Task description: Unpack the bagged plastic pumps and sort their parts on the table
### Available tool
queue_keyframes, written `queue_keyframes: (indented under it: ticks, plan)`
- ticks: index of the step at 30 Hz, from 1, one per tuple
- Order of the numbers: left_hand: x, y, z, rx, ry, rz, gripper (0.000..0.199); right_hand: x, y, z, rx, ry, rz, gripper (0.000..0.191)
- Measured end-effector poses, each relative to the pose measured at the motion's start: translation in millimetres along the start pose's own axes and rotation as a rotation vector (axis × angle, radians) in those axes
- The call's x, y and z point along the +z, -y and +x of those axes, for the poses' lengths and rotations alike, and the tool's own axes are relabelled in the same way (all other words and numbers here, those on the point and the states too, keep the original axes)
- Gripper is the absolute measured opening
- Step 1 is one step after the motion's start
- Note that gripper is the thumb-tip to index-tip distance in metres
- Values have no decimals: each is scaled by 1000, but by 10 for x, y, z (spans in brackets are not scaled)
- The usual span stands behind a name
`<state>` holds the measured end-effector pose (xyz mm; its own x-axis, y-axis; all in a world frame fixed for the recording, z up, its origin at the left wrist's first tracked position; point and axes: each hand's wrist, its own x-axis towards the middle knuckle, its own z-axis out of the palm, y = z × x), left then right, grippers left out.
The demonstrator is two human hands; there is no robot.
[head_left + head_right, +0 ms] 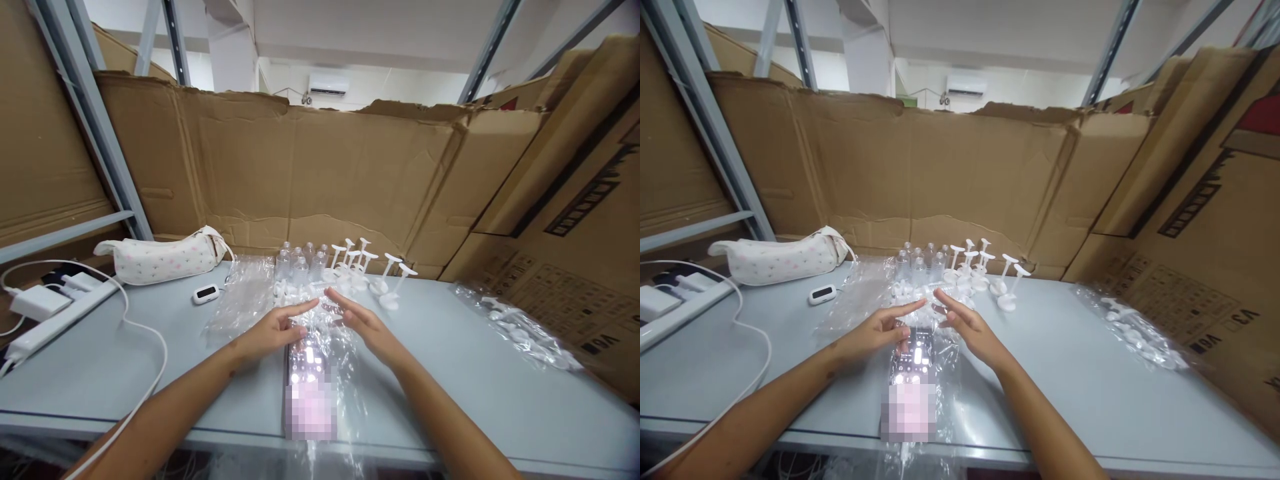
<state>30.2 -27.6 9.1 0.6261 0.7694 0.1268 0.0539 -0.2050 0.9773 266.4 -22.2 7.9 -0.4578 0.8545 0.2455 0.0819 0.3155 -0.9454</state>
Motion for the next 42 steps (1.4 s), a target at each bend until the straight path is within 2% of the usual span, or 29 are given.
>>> queue_keyframes:
  ticks: [6,9,15,17,20,23,25,28,30,32,34,36,39,42]
  plan:
    - [-34,33,20,17,-83,0,58,7,-28,-6,52,107,-11,48]
    - [-37,22,13,34,-105,-20,60,23,-41,2,42,112,-3,45]
    - [7,6,8,1,44,19,50,7,-35,-3,-19,32,28,52]
    - [11,28,19,-4,-7,28,50,0,-23,-10,-6,64,-16,49]
    - [-9,49,35,23,-168,25,52,2,-24,-12,38,153,-77,40]
    - [-38,34,41,44,-271,21,50,12,-56,1,56,172,-70,37]
    - [-48,25,38,42,-233,38,47,14,-84,14,63,139,-57,36]
    - [-46,48,33,-1,-44,58,45,6,-108,30,46,36,-39,36]
    - [-38,81,35,-45,36,51,45,-5,-107,32,26,-55,-39,35]
    - [-31,109,44,-62,19,53,45,-14,-94,26,14,-141,-56,33]
    - [-30,118,56,-47,-62,67,42,-20,-76,14,1,-180,-62,35]
    - [-37,104,65,-21,-163,70,40,-16,-60,3,-10,-127,-46,40]
    - [-52,64,63,20,-283,40,43,8,-44,-4,9,72,-54,38]
    - [-58,46,54,62,-287,23,45,29,-37,5,37,154,-82,33]
